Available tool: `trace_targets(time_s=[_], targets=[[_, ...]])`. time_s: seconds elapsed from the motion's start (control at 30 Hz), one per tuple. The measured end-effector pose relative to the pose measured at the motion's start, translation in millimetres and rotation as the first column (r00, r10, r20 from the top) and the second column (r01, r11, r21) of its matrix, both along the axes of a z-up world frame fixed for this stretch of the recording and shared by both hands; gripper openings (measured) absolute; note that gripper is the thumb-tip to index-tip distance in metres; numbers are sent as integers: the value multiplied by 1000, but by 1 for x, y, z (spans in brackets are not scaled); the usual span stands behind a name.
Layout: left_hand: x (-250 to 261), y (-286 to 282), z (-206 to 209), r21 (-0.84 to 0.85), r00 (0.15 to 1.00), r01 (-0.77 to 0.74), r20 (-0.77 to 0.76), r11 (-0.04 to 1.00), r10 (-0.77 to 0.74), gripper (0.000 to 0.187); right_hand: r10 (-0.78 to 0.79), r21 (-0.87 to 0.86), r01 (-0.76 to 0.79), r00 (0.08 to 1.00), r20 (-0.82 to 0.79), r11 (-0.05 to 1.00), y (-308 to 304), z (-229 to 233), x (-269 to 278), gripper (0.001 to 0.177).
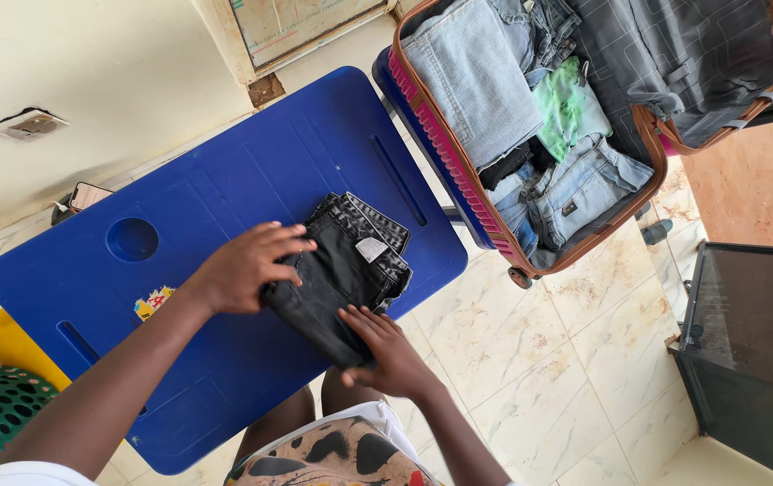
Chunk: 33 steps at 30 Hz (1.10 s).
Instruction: The person takes clothing items from a laundry basket, folds them on a small blue table, and places them into an open suitcase.
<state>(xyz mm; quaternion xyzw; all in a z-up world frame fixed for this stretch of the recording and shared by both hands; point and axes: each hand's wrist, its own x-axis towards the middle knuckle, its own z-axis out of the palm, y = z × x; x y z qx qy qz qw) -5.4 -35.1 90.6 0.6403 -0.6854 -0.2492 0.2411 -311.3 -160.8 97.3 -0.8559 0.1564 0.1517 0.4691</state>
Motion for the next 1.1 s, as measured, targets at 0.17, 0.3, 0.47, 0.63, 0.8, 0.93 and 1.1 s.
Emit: trace_targets(time_s=[0.17,0.3,0.47,0.63,0.8,0.93,1.1], targets=[[-16,-11,-6,-76,994,15,-104,997,-23,35,84,-250,-82,996,-2,965,2,-31,-59,129],[-28,-15,-20,96,941,-154,-291,983,176,49,-339,-41,357,912,229,933,20,-61,-78,118],[-22,-13,-63,360,713,-364,-485,859,506,54,-739,311,671,600,306,674,31,-95,-79,65],[-16,-23,-107,595,141,-453,-688,664,712,63,-961,704,682,275,2,197,7,-97,-40,58],[-11,-11,-89,437,291,-475,-741,764,605,78,-893,534,715,372,254,450,-19,-69,9,79],[-31,-1,-83,335,225,-694,-740,637,634,64,-900,485,759,371,227,435,-28,-67,30,62],[-46,-12,-86,368,232,-866,-302,338,925,44,-893,181,877,424,148,446,-42,-78,61,57]])
